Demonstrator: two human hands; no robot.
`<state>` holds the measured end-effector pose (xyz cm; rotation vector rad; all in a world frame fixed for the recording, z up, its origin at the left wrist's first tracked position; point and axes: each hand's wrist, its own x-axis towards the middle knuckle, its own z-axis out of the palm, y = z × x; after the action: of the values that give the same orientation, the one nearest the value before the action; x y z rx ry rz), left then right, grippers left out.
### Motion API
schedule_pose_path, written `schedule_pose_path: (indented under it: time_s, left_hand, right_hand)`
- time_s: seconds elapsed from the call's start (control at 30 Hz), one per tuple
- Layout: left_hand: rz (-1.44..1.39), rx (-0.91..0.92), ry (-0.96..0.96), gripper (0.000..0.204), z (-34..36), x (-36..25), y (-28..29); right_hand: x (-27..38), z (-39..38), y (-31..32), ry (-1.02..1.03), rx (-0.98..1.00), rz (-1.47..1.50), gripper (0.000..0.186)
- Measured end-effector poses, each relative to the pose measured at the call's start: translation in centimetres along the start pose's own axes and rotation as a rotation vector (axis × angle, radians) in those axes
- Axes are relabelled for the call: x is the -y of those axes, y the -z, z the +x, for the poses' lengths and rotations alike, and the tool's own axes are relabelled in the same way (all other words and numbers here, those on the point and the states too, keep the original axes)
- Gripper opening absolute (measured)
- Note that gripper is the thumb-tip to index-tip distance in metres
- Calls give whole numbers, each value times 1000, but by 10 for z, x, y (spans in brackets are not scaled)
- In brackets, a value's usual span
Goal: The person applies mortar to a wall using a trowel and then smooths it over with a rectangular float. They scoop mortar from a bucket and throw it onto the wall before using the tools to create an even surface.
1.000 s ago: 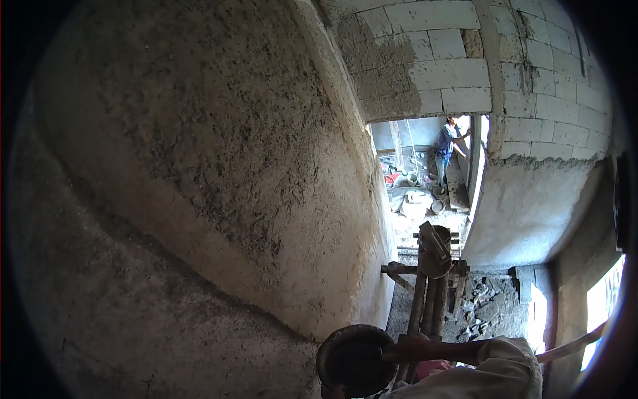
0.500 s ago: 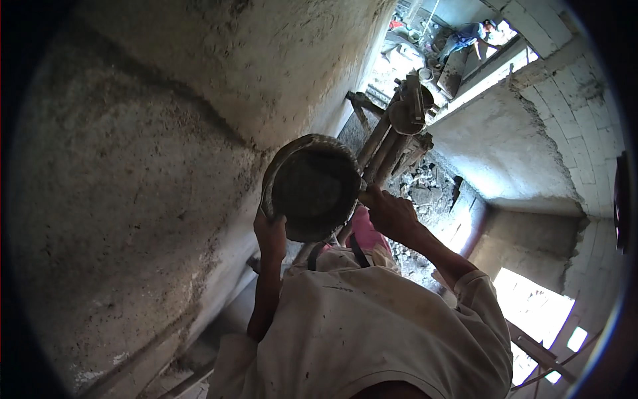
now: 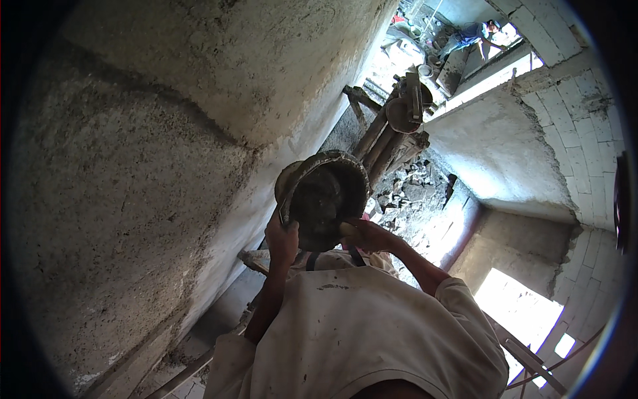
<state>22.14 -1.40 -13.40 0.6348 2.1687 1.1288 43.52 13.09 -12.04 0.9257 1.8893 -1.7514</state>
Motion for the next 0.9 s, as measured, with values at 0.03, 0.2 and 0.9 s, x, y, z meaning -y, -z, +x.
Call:
schedule_pose_path:
  time_s: [0.03,0.2,0.9]
  left_hand:
    - [-30,38,46,55,1,-11,4]
    - [-271,15,78,57,-1,0,6]
    - [-733,-26,402,38,49,37,-2]
  right_hand:
    - [6,0,0,-57,40,72,66]
    - [-16,-9,-13,160,-60,146,51]
    - [51,-79,10,440,-91,1579,39]
